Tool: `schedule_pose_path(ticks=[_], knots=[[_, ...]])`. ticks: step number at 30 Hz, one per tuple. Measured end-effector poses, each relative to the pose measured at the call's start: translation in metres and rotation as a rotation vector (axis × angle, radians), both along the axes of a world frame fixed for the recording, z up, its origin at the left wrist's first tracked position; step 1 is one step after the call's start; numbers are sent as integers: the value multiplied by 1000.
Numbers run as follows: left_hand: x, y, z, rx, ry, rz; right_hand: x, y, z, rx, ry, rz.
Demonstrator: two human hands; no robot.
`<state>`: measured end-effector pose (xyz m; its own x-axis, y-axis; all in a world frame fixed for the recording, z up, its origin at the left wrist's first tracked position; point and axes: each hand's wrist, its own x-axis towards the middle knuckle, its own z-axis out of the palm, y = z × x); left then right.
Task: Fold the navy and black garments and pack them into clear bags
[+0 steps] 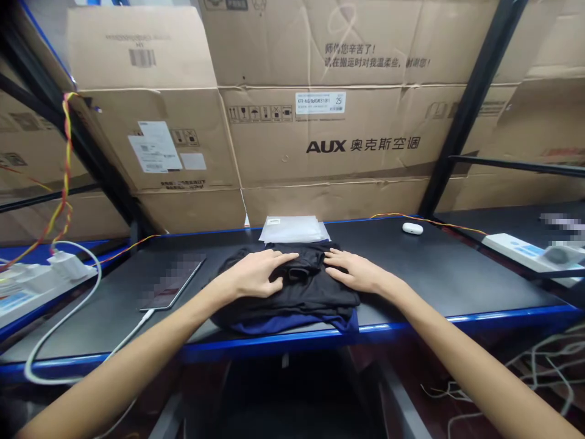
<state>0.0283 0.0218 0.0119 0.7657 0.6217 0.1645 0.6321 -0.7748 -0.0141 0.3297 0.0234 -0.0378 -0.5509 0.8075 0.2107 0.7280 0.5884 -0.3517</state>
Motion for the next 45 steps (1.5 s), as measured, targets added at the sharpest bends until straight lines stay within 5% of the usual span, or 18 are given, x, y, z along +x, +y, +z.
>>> schedule_pose_path(ticks=[5, 16, 26, 35, 45], knots=[[-27, 16, 17, -135, 17, -210, 7, -5, 3, -60, 10, -4], [-14, 36, 3, 87, 104, -199, 8, -9, 3, -89, -1, 3], [42, 1, 27, 87, -265, 123, 9, -7, 4, 13, 194, -40], [78, -10, -13, -58, -164, 83, 8, -15, 12, 41, 266, -202], [67, -7, -13, -137, -325, 14, 3, -16, 10, 7, 199, -92]])
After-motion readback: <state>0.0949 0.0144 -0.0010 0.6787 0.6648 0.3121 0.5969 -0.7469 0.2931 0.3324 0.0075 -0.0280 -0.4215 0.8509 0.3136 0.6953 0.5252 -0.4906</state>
